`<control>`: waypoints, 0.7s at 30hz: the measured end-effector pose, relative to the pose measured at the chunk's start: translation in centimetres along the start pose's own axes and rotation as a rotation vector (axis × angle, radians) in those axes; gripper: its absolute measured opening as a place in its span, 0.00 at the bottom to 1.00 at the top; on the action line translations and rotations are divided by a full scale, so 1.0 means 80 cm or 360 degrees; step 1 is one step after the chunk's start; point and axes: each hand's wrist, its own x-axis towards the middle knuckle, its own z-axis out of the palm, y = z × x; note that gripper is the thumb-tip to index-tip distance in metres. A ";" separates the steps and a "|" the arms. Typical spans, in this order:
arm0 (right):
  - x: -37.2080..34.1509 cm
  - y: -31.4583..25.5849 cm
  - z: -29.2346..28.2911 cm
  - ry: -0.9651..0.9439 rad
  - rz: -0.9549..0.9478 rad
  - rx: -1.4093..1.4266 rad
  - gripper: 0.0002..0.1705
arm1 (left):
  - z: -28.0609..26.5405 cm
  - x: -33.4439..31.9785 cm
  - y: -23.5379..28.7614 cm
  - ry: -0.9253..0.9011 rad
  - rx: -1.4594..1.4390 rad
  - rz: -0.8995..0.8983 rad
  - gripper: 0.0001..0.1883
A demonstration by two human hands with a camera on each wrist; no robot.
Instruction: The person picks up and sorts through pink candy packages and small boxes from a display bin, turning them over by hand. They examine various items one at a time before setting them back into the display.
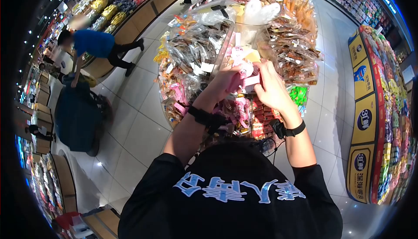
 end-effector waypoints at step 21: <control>0.056 0.038 0.039 -0.0237 0.0049 0.0179 0.30 | -0.006 -0.088 -0.028 0.0211 -0.0021 -0.0054 0.17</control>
